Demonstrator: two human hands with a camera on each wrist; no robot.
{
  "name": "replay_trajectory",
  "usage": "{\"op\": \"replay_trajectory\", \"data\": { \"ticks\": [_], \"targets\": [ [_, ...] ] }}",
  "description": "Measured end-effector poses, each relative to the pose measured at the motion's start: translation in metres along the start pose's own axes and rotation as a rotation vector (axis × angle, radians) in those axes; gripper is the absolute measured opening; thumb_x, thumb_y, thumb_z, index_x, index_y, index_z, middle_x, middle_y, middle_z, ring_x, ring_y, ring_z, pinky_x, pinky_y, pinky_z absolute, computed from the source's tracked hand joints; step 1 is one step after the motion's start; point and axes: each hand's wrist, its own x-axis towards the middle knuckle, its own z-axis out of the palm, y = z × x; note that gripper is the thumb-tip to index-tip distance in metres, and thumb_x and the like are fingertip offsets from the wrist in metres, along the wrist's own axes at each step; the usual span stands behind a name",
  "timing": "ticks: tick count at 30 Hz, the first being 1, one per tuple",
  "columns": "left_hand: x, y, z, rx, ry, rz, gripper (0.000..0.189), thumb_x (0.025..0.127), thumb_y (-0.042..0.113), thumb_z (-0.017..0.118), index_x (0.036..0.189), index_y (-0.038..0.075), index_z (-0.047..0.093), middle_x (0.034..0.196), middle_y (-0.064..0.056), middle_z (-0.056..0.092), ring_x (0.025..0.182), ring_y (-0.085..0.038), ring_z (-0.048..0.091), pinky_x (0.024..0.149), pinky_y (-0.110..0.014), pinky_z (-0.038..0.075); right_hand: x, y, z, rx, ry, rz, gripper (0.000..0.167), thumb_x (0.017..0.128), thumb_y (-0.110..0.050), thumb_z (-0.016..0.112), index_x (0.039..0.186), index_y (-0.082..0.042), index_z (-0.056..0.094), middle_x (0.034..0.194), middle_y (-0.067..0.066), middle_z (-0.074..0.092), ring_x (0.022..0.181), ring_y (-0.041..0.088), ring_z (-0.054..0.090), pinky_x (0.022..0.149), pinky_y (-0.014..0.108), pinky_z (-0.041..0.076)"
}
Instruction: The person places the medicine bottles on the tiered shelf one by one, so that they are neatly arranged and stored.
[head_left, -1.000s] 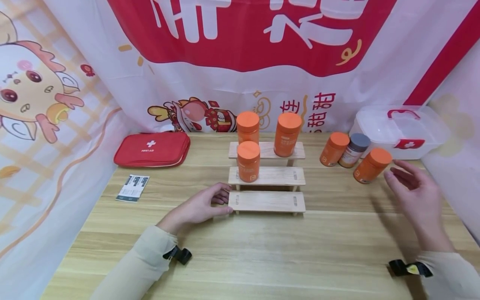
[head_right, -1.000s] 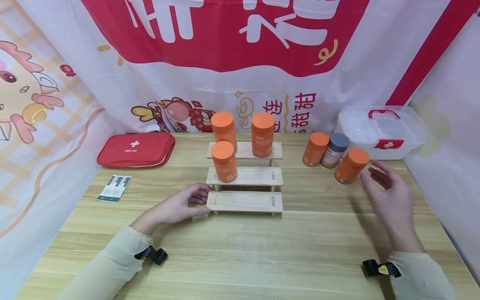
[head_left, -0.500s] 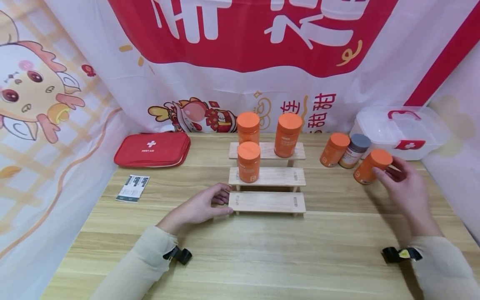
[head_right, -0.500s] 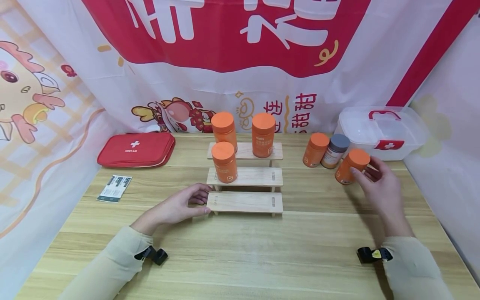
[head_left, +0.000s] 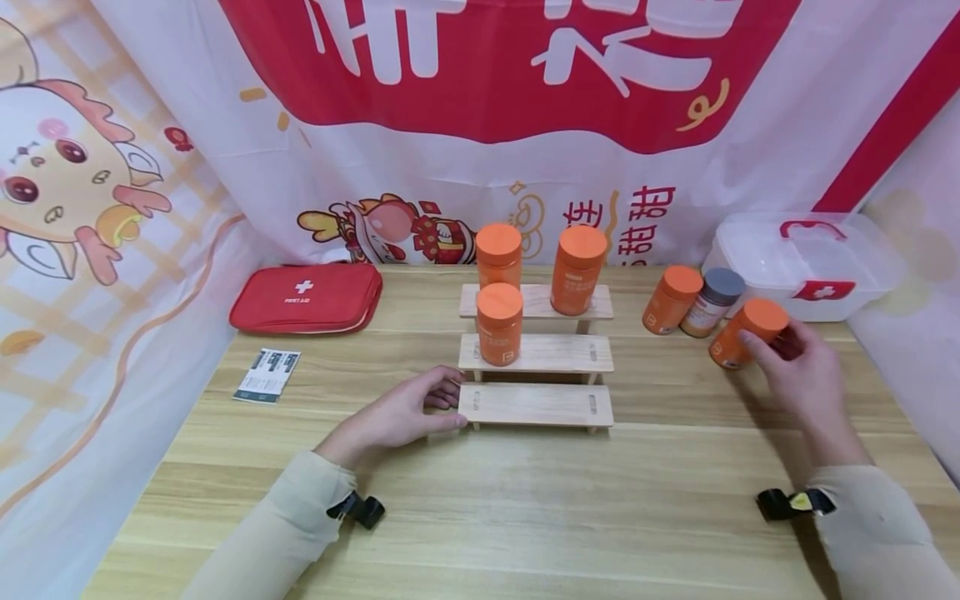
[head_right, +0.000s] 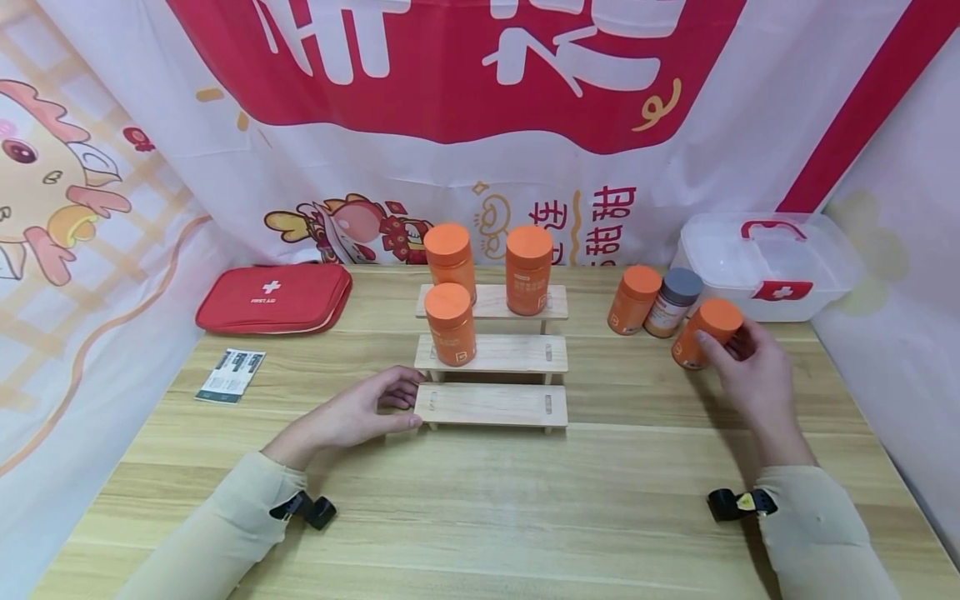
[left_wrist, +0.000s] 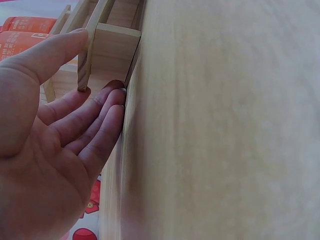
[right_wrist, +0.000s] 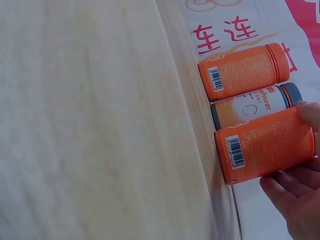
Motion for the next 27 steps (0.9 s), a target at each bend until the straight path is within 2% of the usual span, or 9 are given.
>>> {"op": "replay_trajectory", "data": {
  "ticks": [2, 9, 17, 20, 22, 24, 27],
  "targets": [
    [0.000, 0.000, 0.000, 0.000, -0.001, 0.004, 0.060, 0.098, 0.026, 0.082, 0.148, 0.008, 0.054, 0.135, -0.009, 0.068, 0.127, -0.024, 0.065, 0.115, -0.044, 0.056, 0.000, 0.000, 0.000, 0.009, -0.002, 0.012, 0.084, 0.104, -0.059, 0.061, 0.169, -0.012, 0.035, 0.167, 0.024, 0.046, 0.147, 0.047, 0.049, 0.115, 0.018, 0.051],
    [0.000, 0.000, 0.000, 0.005, -0.003, 0.008, 0.060, 0.098, 0.027, 0.082, 0.148, 0.008, 0.054, 0.135, -0.009, 0.068, 0.127, -0.025, 0.065, 0.116, -0.044, 0.056, -0.001, -0.002, -0.001, 0.031, -0.019, 0.068, 0.085, 0.102, -0.065, 0.060, 0.171, -0.024, 0.033, 0.172, 0.017, 0.041, 0.151, 0.044, 0.046, 0.121, 0.037, 0.050],
    [0.000, -0.002, 0.000, 0.012, 0.005, -0.008, 0.060, 0.098, 0.027, 0.082, 0.148, 0.009, 0.054, 0.135, -0.008, 0.068, 0.127, -0.023, 0.065, 0.116, -0.044, 0.056, -0.003, -0.003, -0.001, 0.032, -0.018, 0.080, 0.083, 0.101, -0.067, 0.059, 0.170, -0.030, 0.033, 0.172, 0.015, 0.042, 0.150, 0.042, 0.047, 0.122, 0.043, 0.050],
    [0.000, -0.002, 0.000, 0.012, 0.004, -0.006, 0.060, 0.098, 0.027, 0.082, 0.148, 0.009, 0.054, 0.135, -0.008, 0.068, 0.127, -0.024, 0.065, 0.116, -0.044, 0.056, -0.006, -0.003, -0.003, 0.025, 0.001, 0.059, 0.080, 0.102, -0.064, 0.061, 0.169, -0.029, 0.036, 0.170, 0.016, 0.045, 0.146, 0.038, 0.049, 0.115, 0.024, 0.054],
    [0.000, -0.002, 0.000, 0.010, 0.003, -0.005, 0.059, 0.098, 0.027, 0.082, 0.147, 0.009, 0.054, 0.135, -0.008, 0.068, 0.127, -0.024, 0.065, 0.116, -0.044, 0.056, -0.008, -0.004, -0.004, 0.020, 0.022, 0.037, 0.079, 0.102, -0.062, 0.063, 0.168, -0.027, 0.039, 0.167, 0.017, 0.048, 0.139, 0.030, 0.053, 0.101, 0.008, 0.053],
    [0.000, -0.001, 0.000, 0.009, 0.002, -0.003, 0.059, 0.098, 0.027, 0.082, 0.147, 0.009, 0.054, 0.135, -0.008, 0.068, 0.127, -0.024, 0.065, 0.116, -0.044, 0.056, -0.011, -0.006, -0.004, 0.016, 0.046, 0.014, 0.077, 0.102, -0.059, 0.064, 0.167, -0.025, 0.042, 0.164, 0.018, 0.052, 0.129, 0.019, 0.055, 0.088, -0.001, 0.048],
    [0.000, -0.001, 0.000, 0.006, -0.001, 0.005, 0.058, 0.099, 0.026, 0.081, 0.147, 0.009, 0.054, 0.135, -0.008, 0.068, 0.127, -0.023, 0.065, 0.116, -0.044, 0.056, -0.015, -0.010, -0.006, 0.031, 0.061, 0.000, 0.074, 0.103, -0.057, 0.066, 0.166, -0.026, 0.044, 0.161, 0.016, 0.056, 0.117, 0.004, 0.051, 0.080, -0.005, 0.043]
  ]
}}
